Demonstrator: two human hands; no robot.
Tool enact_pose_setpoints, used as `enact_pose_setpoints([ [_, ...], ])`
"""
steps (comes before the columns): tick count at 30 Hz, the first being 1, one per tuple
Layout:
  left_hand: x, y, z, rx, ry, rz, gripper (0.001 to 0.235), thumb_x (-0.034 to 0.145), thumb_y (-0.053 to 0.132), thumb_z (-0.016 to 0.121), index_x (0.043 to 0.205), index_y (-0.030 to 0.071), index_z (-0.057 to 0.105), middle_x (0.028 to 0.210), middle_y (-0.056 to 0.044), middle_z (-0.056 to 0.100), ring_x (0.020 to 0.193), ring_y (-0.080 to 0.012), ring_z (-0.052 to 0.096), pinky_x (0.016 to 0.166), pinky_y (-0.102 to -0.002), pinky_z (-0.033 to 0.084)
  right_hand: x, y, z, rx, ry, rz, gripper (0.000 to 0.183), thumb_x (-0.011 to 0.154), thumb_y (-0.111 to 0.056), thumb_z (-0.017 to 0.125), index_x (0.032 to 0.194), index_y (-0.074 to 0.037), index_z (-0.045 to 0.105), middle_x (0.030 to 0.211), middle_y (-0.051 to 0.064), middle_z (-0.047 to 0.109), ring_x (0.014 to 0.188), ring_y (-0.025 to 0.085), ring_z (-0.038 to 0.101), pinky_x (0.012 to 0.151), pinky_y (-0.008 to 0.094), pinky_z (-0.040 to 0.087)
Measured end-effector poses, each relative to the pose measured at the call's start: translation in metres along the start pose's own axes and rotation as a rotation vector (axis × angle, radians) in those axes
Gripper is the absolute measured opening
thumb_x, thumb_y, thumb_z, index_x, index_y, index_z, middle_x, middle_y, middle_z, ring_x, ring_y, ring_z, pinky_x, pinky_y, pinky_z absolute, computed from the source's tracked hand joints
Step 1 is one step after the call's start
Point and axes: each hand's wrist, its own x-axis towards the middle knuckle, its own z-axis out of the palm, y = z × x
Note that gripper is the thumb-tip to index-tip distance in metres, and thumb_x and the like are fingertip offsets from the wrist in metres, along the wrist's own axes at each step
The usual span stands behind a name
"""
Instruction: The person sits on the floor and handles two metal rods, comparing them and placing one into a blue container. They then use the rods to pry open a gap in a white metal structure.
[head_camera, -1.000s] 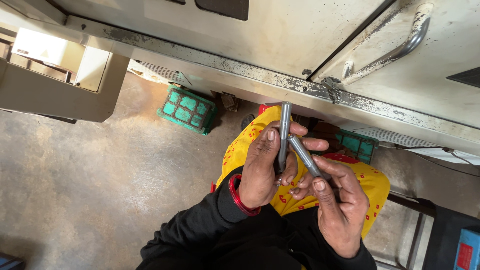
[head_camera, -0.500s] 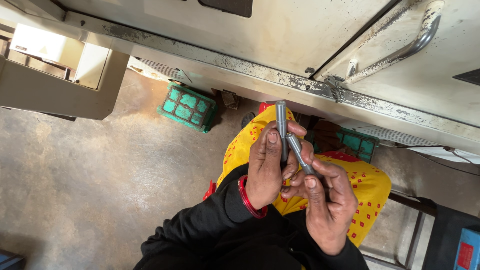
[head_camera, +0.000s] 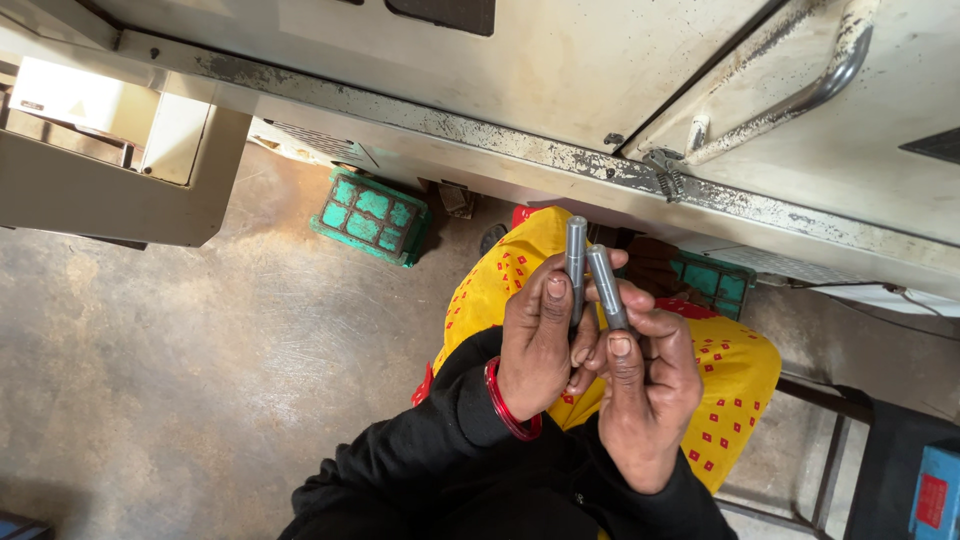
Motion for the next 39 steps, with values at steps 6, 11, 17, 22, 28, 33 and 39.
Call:
enact_pose_setpoints([
  [6, 0.002, 0.004, -0.002, -0.256, -0.031, -0.151, 0.054, 0.117, 0.038, 0.033, 0.143, -0.007, 0.048, 0.124, -0.021, 0.07, 0.057, -0.0074, 0.049, 0.047, -0.023, 0.044, 0.003, -0.009, -0.004, 0.308, -0.003, 0.204, 0.025, 0.11, -0.016, 0.056, 0.128, -0.001, 0.051, 0.086, 0.011, 0.059, 0.077, 0.02, 0.065, 0.06, 0.03, 0.055],
  [11, -0.001, 0.004, 0.001, -0.265, -0.043, -0.164, 0.057, 0.116, 0.04, 0.034, 0.144, -0.008, 0.047, 0.13, -0.025, 0.067, 0.058, -0.0079, 0.052, 0.051, -0.022, 0.046, 0.004, -0.016, -0.011, 0.397, -0.027, 0.284, 0.024, 0.111, -0.019, 0.054, 0.127, -0.002, 0.05, 0.084, 0.009, 0.058, 0.073, 0.021, 0.065, 0.064, 0.032, 0.057],
  [17, 0.001, -0.003, -0.003, -0.145, -0.057, -0.149, 0.05, 0.113, 0.03, 0.041, 0.15, -0.005, 0.045, 0.136, -0.019, 0.065, 0.06, -0.0075, 0.053, 0.055, -0.022, 0.048, 0.006, -0.015, -0.023, 0.418, -0.019, 0.308, 0.026, 0.11, -0.02, 0.056, 0.128, -0.002, 0.051, 0.083, 0.009, 0.059, 0.069, 0.017, 0.063, 0.064, 0.03, 0.056],
  [22, -0.001, -0.005, -0.006, 0.202, -0.038, -0.084, 0.041, 0.116, 0.023, 0.043, 0.144, -0.004, 0.056, 0.126, -0.013, 0.068, 0.069, -0.006, 0.054, 0.064, -0.021, 0.049, 0.009, -0.014, -0.028, 0.438, 0.006, 0.237, 0.031, 0.108, -0.021, 0.066, 0.128, -0.002, 0.052, 0.082, 0.004, 0.056, 0.065, 0.009, 0.056, 0.064, 0.031, 0.054],
  [28, -0.001, 0.001, -0.006, 0.216, -0.065, -0.073, 0.045, 0.117, 0.026, 0.037, 0.137, -0.005, 0.061, 0.12, -0.01, 0.075, 0.076, -0.0075, 0.061, 0.069, -0.022, 0.052, 0.013, -0.011, -0.024, 0.374, 0.034, 0.143, 0.038, 0.105, -0.028, 0.068, 0.131, -0.005, 0.053, 0.069, -0.002, 0.048, 0.061, 0.007, 0.048, 0.061, 0.027, 0.049],
  [33, -0.004, 0.011, 0.001, 0.322, -0.097, -0.074, 0.039, 0.116, 0.015, 0.038, 0.143, -0.005, 0.058, 0.123, -0.01, 0.075, 0.079, -0.007, 0.058, 0.075, -0.023, 0.053, 0.015, -0.013, -0.019, 0.345, 0.033, 0.11, 0.038, 0.108, -0.03, 0.067, 0.129, -0.001, 0.056, 0.065, -0.004, 0.046, 0.057, 0.006, 0.042, 0.055, 0.025, 0.042],
  [39, -0.009, 0.018, 0.009, 0.689, -0.057, 0.007, 0.027, 0.108, 0.005, 0.046, 0.128, -0.003, 0.062, 0.098, -0.011, 0.077, 0.079, -0.0117, 0.075, 0.072, -0.027, 0.062, 0.015, -0.012, -0.018, 0.191, 0.047, 0.07, 0.045, 0.105, -0.03, 0.068, 0.134, 0.003, 0.058, 0.071, -0.002, 0.049, 0.06, 0.004, 0.042, 0.058, 0.022, 0.04],
])
